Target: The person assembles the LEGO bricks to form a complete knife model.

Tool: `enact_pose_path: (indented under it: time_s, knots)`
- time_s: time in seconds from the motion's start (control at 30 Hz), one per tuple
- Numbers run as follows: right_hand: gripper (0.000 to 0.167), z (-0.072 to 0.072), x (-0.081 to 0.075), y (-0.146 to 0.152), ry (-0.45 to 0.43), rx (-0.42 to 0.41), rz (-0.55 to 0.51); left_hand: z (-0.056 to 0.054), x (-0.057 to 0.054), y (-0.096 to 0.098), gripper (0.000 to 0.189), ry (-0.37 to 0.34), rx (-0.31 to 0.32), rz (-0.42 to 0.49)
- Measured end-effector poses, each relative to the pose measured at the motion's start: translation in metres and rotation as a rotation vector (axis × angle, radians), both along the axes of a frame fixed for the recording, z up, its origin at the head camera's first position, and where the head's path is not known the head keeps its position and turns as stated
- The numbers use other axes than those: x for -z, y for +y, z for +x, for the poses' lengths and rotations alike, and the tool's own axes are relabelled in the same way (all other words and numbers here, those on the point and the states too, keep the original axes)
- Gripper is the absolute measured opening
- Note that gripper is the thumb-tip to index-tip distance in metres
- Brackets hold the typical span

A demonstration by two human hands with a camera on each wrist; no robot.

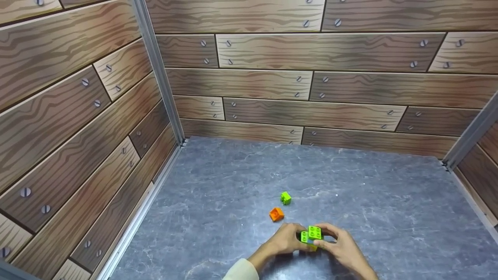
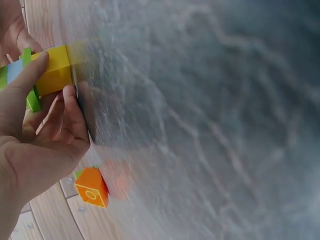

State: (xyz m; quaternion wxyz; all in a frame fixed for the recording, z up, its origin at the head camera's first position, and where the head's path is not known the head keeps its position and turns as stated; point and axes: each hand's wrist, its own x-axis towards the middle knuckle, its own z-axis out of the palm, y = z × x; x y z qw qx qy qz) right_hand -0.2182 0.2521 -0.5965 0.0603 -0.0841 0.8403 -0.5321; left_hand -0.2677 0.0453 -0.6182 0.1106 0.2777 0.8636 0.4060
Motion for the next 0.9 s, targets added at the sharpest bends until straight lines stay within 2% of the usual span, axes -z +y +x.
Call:
enact_pose_path:
  time_s: [0.13,0.27,0.4,0.5,0.6,0.73,0.9]
  knots:
    - [0.046,0.002,0.003,-0.001,0.027,0.031,0.015,0.0,0.001,0.0,0.026,0.006,0.018,0.001]
    - [0.046,0.004,0.006,-0.002,0.045,0.058,0.036,-0.003,0.001,-0.005,0.032,0.0,0.074,-0.002]
    - [0.046,0.006,0.007,-0.002,0.049,0.077,0.043,-0.006,-0.001,-0.013,0.042,-0.097,0.107,0.033]
    - [0.047,0.006,0.006,-0.003,0.04,0.094,0.052,-0.007,-0.003,-0.019,0.046,-0.22,0.097,0.077]
    - [0.048,0.006,0.006,-0.004,0.034,0.099,0.06,-0.006,-0.008,-0.022,0.048,-0.291,0.093,0.096]
    - [0.048,0.007,0.004,-0.005,0.016,0.099,0.057,-0.007,-0.015,-0.025,0.049,-0.309,0.125,0.104]
    - [0.047,0.007,0.003,-0.006,0.007,0.101,0.047,-0.014,-0.025,-0.032,0.049,-0.31,0.162,0.128]
